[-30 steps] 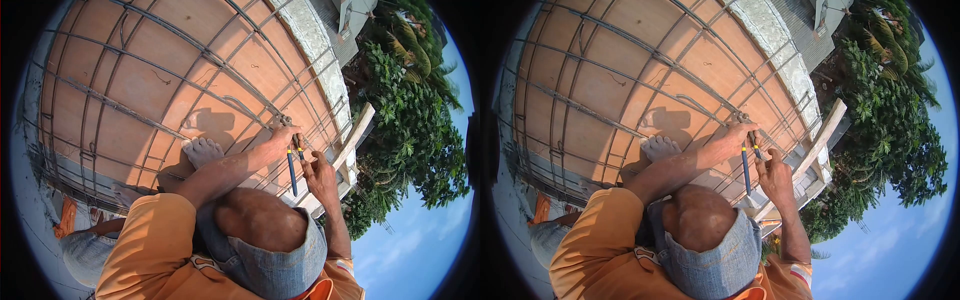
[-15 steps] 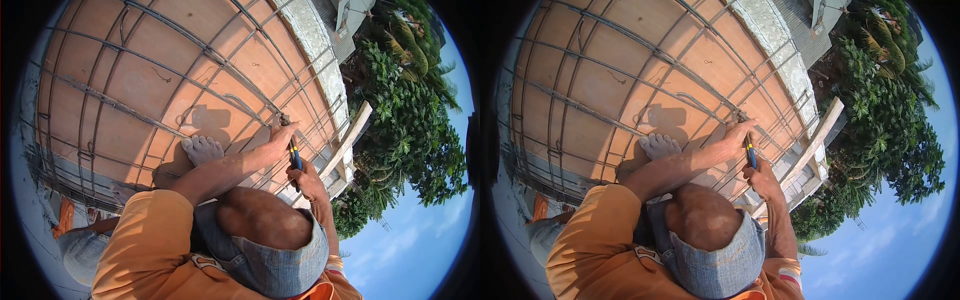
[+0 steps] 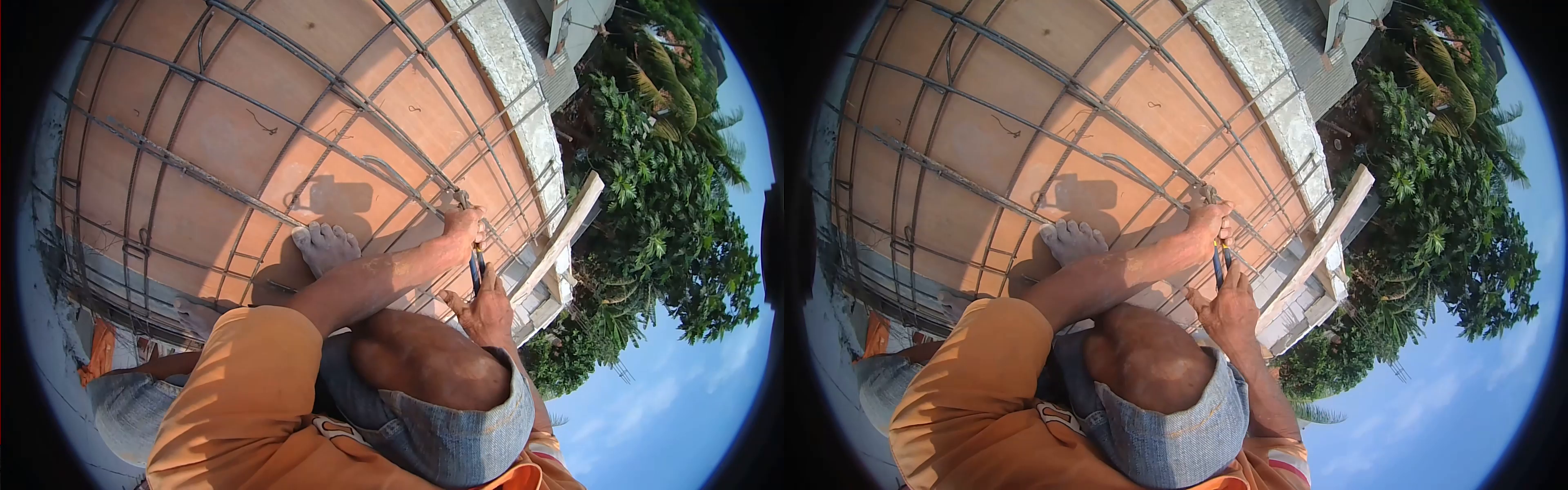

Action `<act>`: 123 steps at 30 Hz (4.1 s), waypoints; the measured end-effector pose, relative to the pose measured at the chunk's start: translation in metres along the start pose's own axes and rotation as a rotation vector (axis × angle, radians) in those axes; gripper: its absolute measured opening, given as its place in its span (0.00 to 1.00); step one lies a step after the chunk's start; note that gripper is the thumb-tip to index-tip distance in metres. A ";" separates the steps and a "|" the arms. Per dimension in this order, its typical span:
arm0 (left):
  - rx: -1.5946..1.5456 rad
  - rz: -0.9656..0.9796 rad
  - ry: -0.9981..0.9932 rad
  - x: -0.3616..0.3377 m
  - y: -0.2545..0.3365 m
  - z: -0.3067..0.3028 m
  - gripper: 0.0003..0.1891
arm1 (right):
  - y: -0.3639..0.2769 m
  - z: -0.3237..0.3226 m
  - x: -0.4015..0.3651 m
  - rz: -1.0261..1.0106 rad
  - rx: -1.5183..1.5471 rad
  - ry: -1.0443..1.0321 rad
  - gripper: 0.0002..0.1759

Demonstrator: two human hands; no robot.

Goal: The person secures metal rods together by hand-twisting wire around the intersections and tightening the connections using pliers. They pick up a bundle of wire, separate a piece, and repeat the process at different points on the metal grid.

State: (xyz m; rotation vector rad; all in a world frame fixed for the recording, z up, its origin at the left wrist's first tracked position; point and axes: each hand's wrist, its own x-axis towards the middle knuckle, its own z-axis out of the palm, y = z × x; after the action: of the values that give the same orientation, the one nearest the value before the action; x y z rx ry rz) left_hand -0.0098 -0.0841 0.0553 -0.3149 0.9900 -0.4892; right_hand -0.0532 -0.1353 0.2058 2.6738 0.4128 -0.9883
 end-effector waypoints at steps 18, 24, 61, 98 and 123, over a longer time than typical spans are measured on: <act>-0.056 -0.061 -0.023 -0.001 -0.002 -0.005 0.09 | 0.026 -0.020 0.023 0.401 0.871 -0.383 0.35; 0.009 0.010 0.123 -0.003 -0.004 0.004 0.14 | 0.023 -0.013 0.024 0.141 0.200 -0.299 0.19; 0.130 0.059 -0.095 0.027 -0.014 -0.018 0.15 | 0.084 0.029 0.041 0.239 0.657 -0.365 0.22; 0.005 0.172 -0.313 0.016 -0.008 -0.033 0.13 | 0.144 0.097 0.046 0.275 0.472 -0.176 0.35; 0.058 0.041 -0.124 0.024 -0.004 -0.019 0.09 | 0.038 0.011 0.017 0.409 1.413 -0.660 0.32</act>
State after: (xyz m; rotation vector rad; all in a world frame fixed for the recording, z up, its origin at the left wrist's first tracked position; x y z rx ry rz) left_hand -0.0163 -0.1005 0.0302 -0.2691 0.8587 -0.4555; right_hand -0.0338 -0.1716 0.1915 2.7560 -1.3823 -2.4491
